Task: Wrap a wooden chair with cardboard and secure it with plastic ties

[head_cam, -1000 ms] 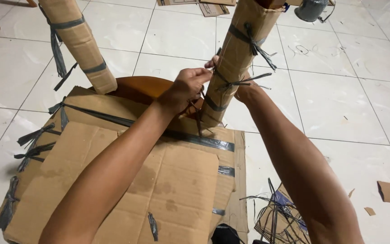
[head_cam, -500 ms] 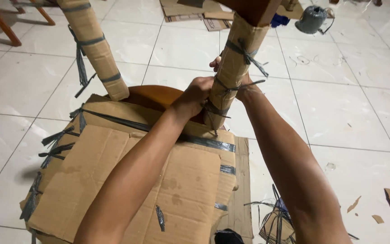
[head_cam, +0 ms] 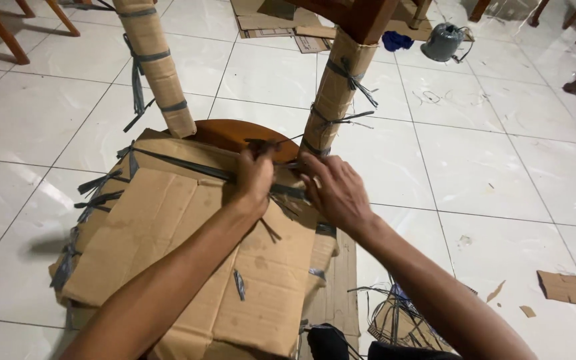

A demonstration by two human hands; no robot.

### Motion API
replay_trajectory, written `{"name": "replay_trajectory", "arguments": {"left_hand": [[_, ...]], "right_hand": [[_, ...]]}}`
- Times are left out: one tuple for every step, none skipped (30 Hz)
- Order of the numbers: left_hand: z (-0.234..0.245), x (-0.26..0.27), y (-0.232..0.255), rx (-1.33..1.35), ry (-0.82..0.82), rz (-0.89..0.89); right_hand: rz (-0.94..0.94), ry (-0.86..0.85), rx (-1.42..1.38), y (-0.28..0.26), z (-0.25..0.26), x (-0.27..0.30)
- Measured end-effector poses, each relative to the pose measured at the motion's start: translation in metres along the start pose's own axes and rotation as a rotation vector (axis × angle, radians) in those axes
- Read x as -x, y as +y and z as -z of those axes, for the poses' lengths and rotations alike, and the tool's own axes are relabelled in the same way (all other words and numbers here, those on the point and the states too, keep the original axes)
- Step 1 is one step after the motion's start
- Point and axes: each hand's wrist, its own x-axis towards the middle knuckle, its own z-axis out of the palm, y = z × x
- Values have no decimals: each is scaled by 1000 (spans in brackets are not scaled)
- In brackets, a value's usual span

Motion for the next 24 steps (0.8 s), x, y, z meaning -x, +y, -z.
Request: {"name": "replay_trajectory", "arguments": {"left_hand": [[0,9,1,-17,17,-36],[0,19,6,-13,17,-43],[2,28,10,-18,13,-37],[3,36,14,-23,8,-32],[7,33,10,-22,8,-33],[10,29,5,-73,-5,-34],[12,25,1,-121,-18,-36],[18,19,1,-115,-17,-38],[21,14,0,-91,-26,-58],[25,8,-1,-66,-35,-77],[27,1,0,-61,-41,-79],[29,-6,0,-171,-17,-136],[32,-13,0,-279,8,-191],[27,-1,15,-274,5,-192],[23,11,30,-141,-28,-189],[19,22,46,-7,-61,-185],[15,2,30,-2,-62,-188],[10,-17,14,155,-90,-118],[6,-37,-4,309,-117,-44],[-2,-36,7,312,-119,-44],[-9,-35,17,470,-147,16],[-17,-35,27,629,-175,76],[-20,-52,24,630,-173,78],[-23,-70,22,529,-135,113]], "right_hand": [[8,-111,114,-22,10,-19],[15,-106,117,-24,15,-21],[-36,-210,154,-26,18,-22],[-87,-312,192,-28,21,-24],[-85,-312,193,-32,29,-24],[-86,-304,195,-36,36,-25],[-82,-297,199,-38,44,-26],[-77,-298,202,-37,47,-24],[-94,-218,92,-35,52,-22],[-110,-138,-17,-32,56,-20],[-108,-137,-9,-31,57,-15],[-269,-72,-155,-30,58,-11],[-427,-7,-304,-30,59,-6],[-425,-8,-298,-35,65,-9],[-508,-12,-358,-40,70,-12],[-590,-15,-418,-45,75,-16],[-586,-15,-414,-49,77,-18],[-691,18,-571,-51,79,-20],[-798,52,-729,-55,81,-21],[-797,52,-726,-47,77,-16],[-915,76,-812,-38,72,-11],[-1034,100,-897,-29,67,-6],[-1035,97,-897,-19,65,-4],[-1114,75,-864,-7,63,-2]]}}
